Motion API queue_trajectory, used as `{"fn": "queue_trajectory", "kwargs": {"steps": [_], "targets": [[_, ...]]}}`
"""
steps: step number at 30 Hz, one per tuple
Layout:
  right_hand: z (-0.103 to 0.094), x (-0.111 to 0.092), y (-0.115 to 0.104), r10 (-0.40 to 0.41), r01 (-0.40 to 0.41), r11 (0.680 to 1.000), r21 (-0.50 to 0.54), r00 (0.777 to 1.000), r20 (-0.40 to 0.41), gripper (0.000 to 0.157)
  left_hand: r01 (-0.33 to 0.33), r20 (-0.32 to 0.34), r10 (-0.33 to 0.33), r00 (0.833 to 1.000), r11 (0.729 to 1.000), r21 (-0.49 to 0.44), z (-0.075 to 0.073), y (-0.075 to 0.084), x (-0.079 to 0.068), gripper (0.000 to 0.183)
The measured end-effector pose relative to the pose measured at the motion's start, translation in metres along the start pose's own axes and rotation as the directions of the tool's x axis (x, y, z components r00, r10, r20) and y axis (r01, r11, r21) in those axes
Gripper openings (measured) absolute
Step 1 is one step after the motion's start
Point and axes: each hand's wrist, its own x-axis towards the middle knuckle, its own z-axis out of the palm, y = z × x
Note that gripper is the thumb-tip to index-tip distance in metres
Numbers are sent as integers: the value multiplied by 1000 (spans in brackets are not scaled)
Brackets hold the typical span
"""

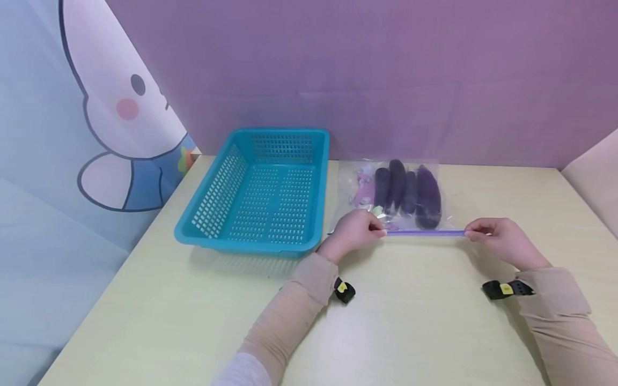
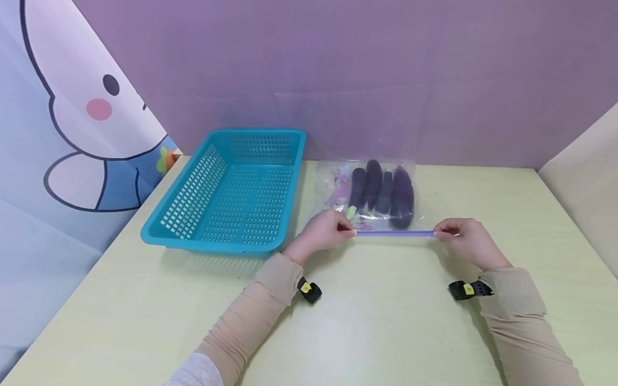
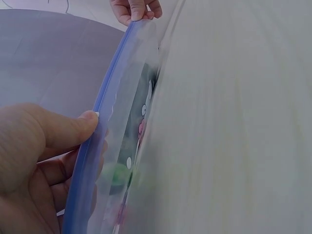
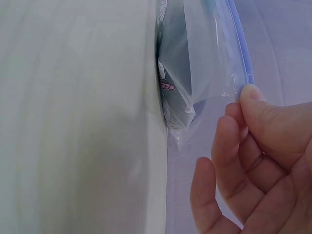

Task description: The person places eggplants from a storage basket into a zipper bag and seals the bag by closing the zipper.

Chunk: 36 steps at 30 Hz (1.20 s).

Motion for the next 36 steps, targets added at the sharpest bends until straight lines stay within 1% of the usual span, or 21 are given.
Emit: {"fn": "queue_trajectory", "kwargs": {"steps": [5, 12, 20, 26, 36], "targets": [[-1, 0, 0, 7, -7, 1000, 2, 1000, 1, 20, -4, 1, 4, 1000, 1000, 2, -2, -1, -1, 13], [-2, 0, 1, -3, 3, 1000, -12, 1000, -22, 18, 7, -11, -7, 1000, 1000, -8, -5, -3, -1, 12], [-1, 1, 3, 5, -5, 1000, -13, 1000, -13, 17, 5, -16, -5, 1000, 1000, -2, -7, -3, -3, 13], [-1, 0, 2, 11, -11, 1000, -9, 1000, -7, 17, 12, -22, -12, 1000, 1000, -15, -8, -5, -3, 13], [-3, 0, 2, 10, -10, 1000, -9, 1000, -6, 17, 5, -58, -3, 998, 1000, 29, -9, -7, -3, 13]]}}
